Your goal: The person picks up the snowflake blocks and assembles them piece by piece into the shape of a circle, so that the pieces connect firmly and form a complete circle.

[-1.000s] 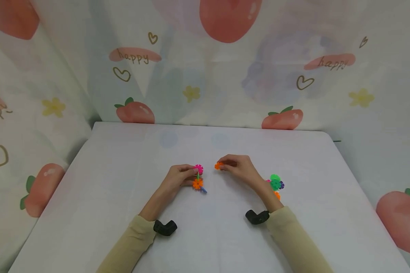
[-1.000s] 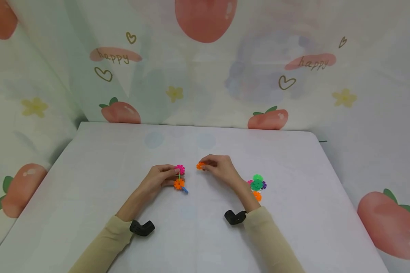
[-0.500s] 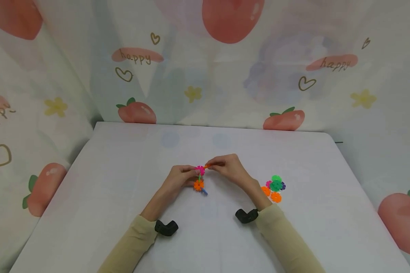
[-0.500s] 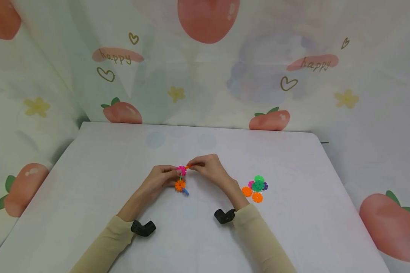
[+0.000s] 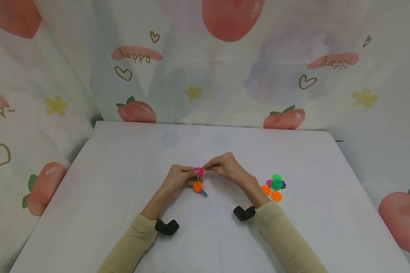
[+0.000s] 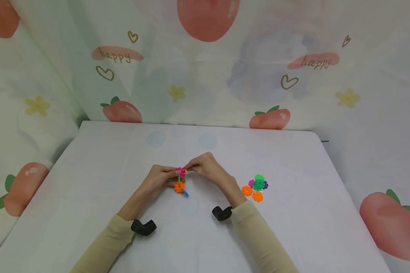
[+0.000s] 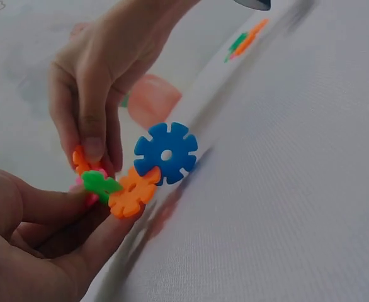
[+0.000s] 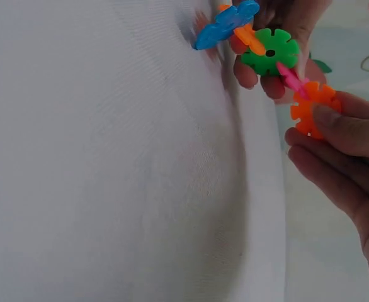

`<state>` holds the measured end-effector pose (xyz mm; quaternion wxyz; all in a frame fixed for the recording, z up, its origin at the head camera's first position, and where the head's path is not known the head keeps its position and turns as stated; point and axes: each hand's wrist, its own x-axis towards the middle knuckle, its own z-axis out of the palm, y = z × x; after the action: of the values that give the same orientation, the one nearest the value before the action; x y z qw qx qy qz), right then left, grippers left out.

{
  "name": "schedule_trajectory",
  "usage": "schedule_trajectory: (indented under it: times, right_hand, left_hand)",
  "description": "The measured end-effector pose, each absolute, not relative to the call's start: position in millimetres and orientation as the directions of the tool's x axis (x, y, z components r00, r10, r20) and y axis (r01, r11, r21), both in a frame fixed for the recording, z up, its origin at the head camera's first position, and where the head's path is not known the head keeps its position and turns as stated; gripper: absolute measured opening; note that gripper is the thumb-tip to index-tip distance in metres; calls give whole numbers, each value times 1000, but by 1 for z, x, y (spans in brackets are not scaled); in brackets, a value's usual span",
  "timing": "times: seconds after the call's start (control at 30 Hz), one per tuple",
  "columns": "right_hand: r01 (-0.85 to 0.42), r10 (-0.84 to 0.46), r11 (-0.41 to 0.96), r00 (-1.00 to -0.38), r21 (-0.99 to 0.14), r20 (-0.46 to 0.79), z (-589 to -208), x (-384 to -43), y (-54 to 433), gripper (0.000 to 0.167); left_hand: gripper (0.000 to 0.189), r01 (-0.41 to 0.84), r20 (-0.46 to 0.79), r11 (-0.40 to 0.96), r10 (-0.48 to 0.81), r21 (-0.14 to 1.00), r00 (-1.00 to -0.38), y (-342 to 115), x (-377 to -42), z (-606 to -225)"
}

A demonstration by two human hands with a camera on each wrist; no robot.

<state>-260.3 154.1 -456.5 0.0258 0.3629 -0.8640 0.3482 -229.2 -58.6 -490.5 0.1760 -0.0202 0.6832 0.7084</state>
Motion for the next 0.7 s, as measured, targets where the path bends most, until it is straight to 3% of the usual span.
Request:
schedule_trajectory:
  times: [0.13,0.4,0.7]
  right_hand:
    - [-664,-623,499,-721,-557,302,-455,-260,152,10]
    - [-538,-517,545,-819,-643,248,-458,-256,162,26]
    - [-464,-447,640,-873,-613,194,-458,-241,200,20]
  left_hand:
    - [24,-270,-264,7,227,963,-937,-58,-229,-491]
    - [31,-309,-297,3,285,951,-912,-62,-233,-492]
    - [48,-359,-327,-37,335,933,-884,-67,-235,-492]
